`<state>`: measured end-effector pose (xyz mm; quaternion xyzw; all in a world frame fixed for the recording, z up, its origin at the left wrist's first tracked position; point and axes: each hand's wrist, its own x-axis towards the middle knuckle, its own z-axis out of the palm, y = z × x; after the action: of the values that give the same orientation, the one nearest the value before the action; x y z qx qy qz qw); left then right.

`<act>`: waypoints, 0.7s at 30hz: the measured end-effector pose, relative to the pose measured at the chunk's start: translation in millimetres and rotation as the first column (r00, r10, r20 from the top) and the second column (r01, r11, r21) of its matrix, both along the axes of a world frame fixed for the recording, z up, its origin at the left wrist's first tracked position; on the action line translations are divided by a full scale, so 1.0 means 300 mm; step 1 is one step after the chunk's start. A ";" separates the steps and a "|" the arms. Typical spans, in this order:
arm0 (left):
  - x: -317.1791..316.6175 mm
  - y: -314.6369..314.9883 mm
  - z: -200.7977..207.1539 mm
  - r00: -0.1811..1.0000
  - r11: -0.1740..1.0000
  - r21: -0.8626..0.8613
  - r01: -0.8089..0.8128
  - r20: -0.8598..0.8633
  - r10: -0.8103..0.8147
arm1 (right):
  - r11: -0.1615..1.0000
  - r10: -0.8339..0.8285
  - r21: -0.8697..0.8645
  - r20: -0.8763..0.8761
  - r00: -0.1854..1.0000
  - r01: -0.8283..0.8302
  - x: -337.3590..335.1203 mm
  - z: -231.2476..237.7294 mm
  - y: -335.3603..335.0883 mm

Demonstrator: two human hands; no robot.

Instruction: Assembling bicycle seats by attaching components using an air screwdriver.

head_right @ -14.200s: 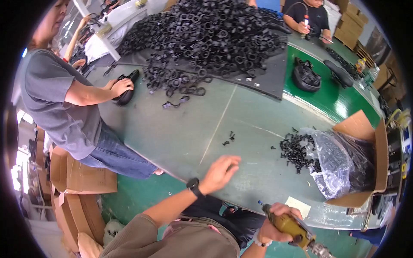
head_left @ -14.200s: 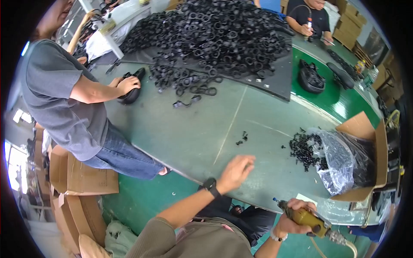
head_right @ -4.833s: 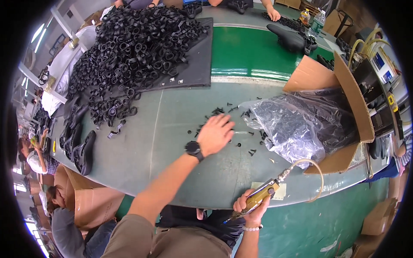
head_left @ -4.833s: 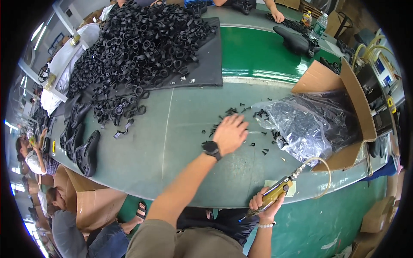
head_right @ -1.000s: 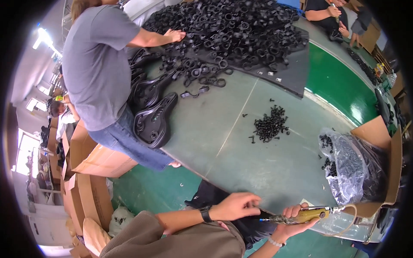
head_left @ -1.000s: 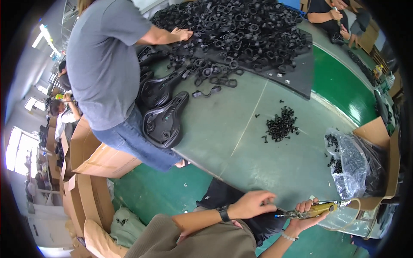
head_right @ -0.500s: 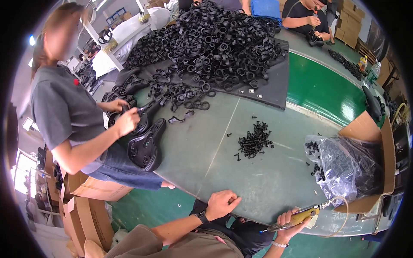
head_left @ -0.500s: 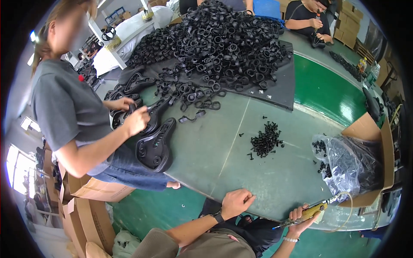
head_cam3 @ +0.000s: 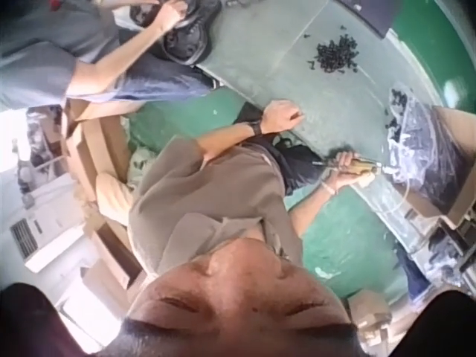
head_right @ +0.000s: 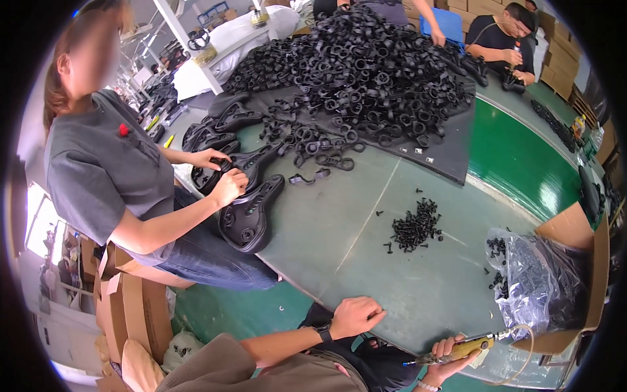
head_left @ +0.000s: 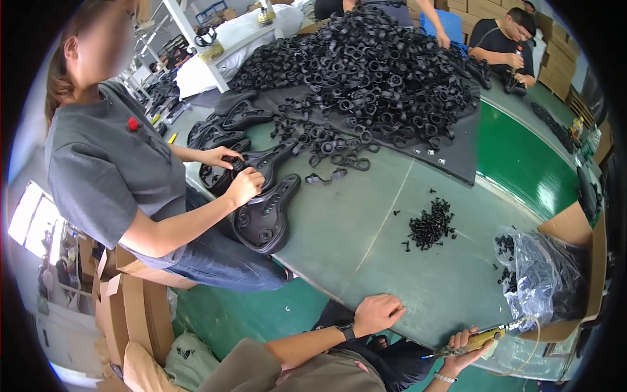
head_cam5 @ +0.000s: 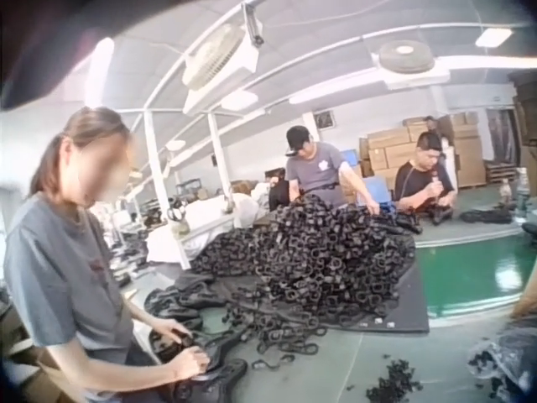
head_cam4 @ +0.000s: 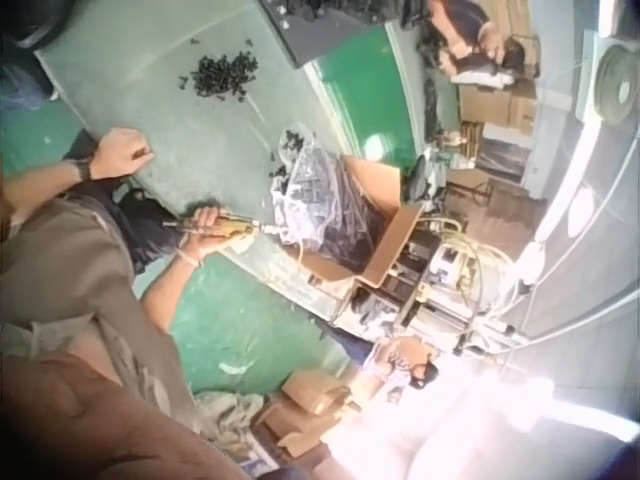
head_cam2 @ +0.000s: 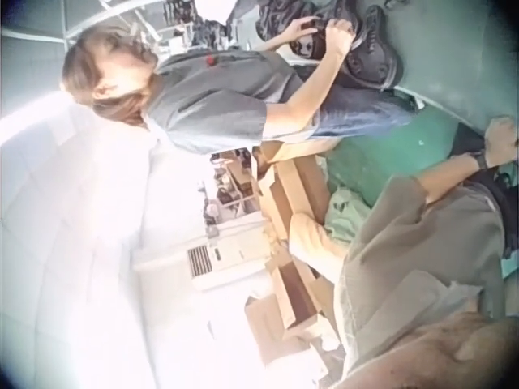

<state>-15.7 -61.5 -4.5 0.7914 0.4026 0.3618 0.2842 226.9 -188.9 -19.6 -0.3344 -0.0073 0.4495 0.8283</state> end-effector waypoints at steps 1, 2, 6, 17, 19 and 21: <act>-0.002 0.000 0.002 1.000 1.000 -0.005 0.005 -0.008 -0.005 | 1.000 0.011 0.001 0.000 1.000 -0.011 -0.001 0.001 0.001; -0.006 -0.003 0.003 1.000 1.000 -0.004 -0.006 -0.009 0.006 | 1.000 -0.001 -0.010 -0.007 1.000 0.001 -0.003 0.001 0.002; -0.012 -0.006 0.002 1.000 0.999 -0.045 0.019 -0.020 -0.020 | 1.000 0.012 -0.002 0.026 1.000 -0.011 -0.007 0.008 0.001; -0.009 0.000 -0.005 0.999 0.999 0.036 0.028 0.023 -0.029 | 1.000 0.001 -0.025 0.030 1.000 0.000 -0.003 0.007 0.003; -0.015 0.005 -0.001 1.000 1.000 0.018 0.010 0.020 -0.011 | 0.999 0.042 0.027 0.051 0.998 -0.043 -0.003 -0.004 0.008; -0.016 0.002 -0.009 1.000 1.000 0.002 0.012 0.013 -0.012 | 0.999 0.044 0.010 0.035 0.998 -0.045 -0.011 -0.003 0.005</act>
<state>-20.4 -60.9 -7.1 0.7917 0.3959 0.3655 0.2880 223.5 -187.3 -20.4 -0.3374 -0.0317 0.4619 0.8196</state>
